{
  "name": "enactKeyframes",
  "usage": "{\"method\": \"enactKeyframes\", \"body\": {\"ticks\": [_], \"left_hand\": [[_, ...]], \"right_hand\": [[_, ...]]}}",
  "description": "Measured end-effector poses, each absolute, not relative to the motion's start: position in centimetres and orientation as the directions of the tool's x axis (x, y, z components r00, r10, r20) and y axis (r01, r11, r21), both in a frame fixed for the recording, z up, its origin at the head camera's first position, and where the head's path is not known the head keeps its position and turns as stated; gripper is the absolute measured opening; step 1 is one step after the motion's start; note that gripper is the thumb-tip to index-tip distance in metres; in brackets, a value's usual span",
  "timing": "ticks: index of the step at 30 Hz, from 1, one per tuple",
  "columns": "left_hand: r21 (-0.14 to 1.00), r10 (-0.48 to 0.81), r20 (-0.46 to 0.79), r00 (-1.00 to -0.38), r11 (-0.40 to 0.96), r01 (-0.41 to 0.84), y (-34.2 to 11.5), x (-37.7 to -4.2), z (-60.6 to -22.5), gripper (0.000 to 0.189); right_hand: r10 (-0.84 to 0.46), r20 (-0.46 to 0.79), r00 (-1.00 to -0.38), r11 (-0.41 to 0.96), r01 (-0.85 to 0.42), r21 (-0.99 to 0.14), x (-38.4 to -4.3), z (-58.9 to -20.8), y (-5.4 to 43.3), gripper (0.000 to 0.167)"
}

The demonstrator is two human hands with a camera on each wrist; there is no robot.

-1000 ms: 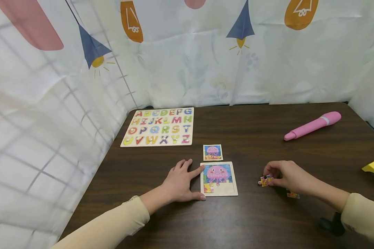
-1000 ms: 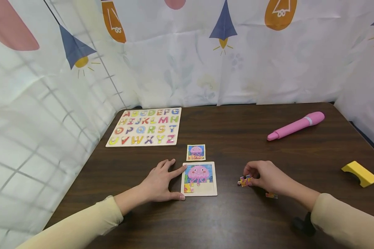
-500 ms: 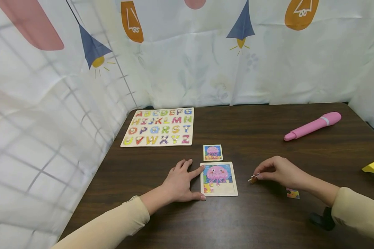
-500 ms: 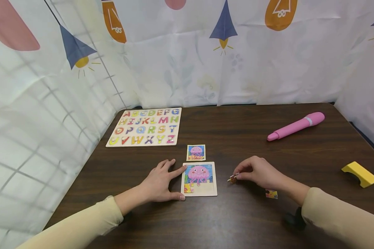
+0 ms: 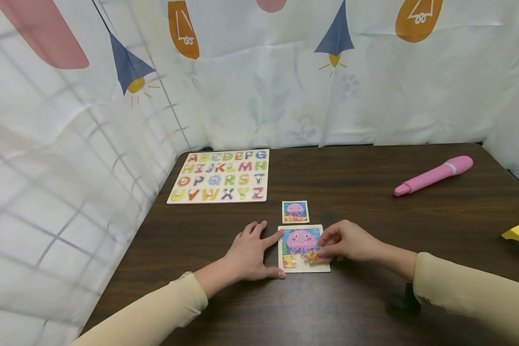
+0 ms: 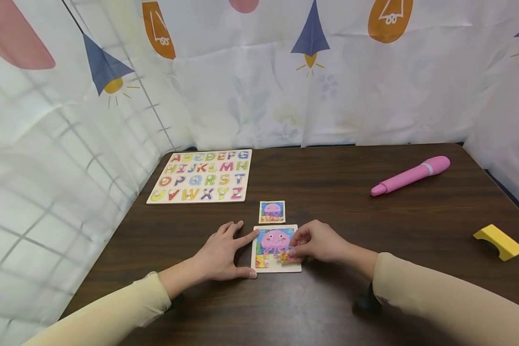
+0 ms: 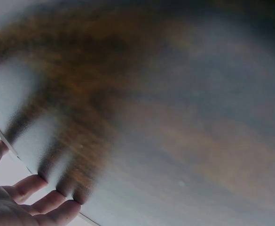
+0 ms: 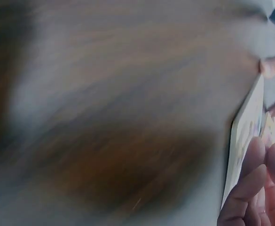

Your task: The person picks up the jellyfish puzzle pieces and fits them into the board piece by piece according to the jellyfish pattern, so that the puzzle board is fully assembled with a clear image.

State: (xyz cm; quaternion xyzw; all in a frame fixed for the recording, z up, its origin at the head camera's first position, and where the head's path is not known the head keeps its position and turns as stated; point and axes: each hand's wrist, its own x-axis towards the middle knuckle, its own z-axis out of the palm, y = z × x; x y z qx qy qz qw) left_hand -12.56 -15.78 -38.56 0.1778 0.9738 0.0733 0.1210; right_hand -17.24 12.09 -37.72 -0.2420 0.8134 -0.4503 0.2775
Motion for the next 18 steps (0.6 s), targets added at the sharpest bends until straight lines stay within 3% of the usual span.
{"method": "enactKeyframes", "body": {"ticks": [18], "left_hand": [[0.195,0.362,-0.204,-0.910,0.926,0.325,-15.8,-12.6,-38.7,0.096]], "right_hand": [[-0.516,-0.378,-0.769,0.552,0.040,-0.833,-16.4,-38.0,8.4,0.016]]}}
